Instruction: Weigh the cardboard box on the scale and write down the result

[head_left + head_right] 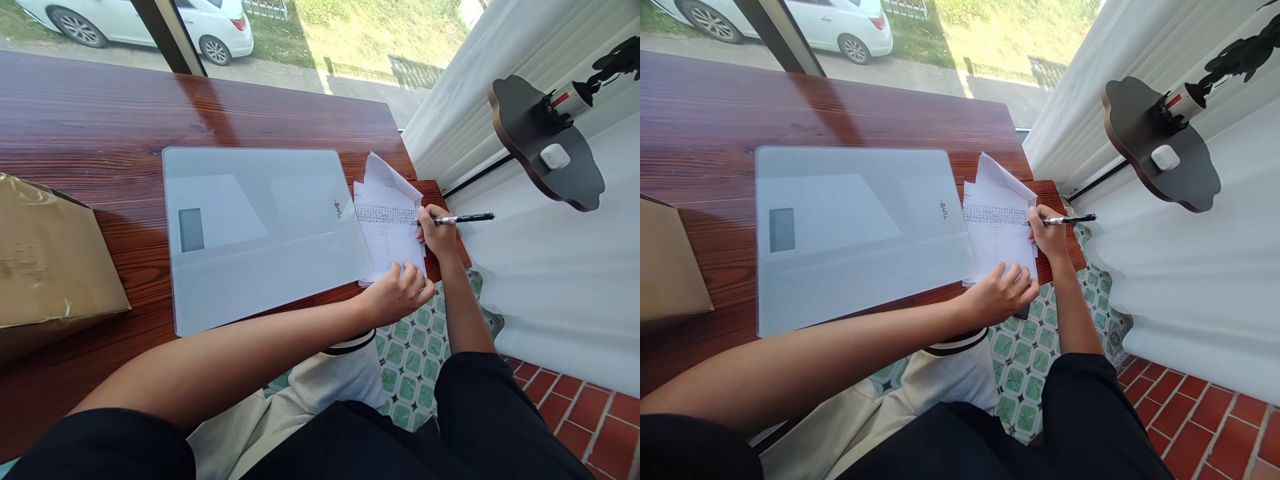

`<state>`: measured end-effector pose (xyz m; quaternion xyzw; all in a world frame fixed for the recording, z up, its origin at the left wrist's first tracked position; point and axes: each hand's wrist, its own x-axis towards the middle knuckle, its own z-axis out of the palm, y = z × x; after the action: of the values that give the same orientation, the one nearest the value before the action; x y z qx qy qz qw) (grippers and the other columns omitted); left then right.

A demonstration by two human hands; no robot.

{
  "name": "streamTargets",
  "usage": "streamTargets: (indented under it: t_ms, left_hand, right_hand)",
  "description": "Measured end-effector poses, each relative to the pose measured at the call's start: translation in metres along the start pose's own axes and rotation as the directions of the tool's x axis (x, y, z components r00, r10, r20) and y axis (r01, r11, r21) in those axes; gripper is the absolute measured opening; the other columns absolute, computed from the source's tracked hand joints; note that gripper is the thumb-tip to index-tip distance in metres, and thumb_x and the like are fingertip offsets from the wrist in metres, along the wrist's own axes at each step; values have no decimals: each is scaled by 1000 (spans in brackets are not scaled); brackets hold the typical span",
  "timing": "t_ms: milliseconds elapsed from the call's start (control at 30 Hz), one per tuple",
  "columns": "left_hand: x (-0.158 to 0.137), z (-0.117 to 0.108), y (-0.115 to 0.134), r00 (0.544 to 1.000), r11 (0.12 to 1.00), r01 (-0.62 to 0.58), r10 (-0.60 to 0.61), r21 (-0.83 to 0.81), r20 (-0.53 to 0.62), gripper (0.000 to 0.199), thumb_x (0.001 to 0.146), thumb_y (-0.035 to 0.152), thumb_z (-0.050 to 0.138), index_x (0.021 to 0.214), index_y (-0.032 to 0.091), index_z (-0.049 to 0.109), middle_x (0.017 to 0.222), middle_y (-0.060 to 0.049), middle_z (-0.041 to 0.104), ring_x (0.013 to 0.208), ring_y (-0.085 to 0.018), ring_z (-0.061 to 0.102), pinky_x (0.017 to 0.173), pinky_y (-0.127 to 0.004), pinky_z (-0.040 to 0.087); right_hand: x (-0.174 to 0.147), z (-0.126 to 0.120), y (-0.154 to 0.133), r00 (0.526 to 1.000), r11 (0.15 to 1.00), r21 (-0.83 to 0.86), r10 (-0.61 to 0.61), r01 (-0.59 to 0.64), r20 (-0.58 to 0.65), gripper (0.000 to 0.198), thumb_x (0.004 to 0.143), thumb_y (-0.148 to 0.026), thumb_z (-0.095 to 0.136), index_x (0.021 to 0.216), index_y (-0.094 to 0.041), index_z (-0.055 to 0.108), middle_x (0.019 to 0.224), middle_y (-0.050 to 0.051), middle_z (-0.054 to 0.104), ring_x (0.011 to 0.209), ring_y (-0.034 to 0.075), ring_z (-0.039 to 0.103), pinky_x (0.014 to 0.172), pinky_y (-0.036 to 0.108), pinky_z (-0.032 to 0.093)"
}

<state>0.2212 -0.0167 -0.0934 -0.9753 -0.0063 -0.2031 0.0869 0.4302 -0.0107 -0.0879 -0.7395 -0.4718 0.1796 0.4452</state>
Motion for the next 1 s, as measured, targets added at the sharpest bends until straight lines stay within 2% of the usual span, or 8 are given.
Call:
streamTargets:
  t_ms: [333,667,1000]
  left_hand:
    - [0,-3,-1,999,999,-2,4,-46,54,32,97,16,39,125,14,54,121,-16,66,106,-26,61,75,-36,44]
    - [0,-4,-3,999,999,-9,10,-31,41,32,97,14,37,123,13,55,118,-15,67,104,-26,62,74,-36,43]
    - [0,-4,-3,999,999,-7,10,-49,43,31,97,15,38,123,13,55,119,-15,67,104,-26,61,75,-36,43]
  right_hand:
    - [0,0,-1,1000,1000,-4,0,0,-19,40,95,-51,58,68,-22,52,48,-3,52,36,10,44,34,22,37]
    - [0,0,-2,1000,1000,-11,-28,28,-5,35,95,-39,54,65,-22,51,47,-3,51,35,10,43,36,23,38]
    - [0,-1,2,999,1000,29,11,-10,-51,38,93,-50,59,67,-23,52,46,-3,51,34,12,46,30,24,38]
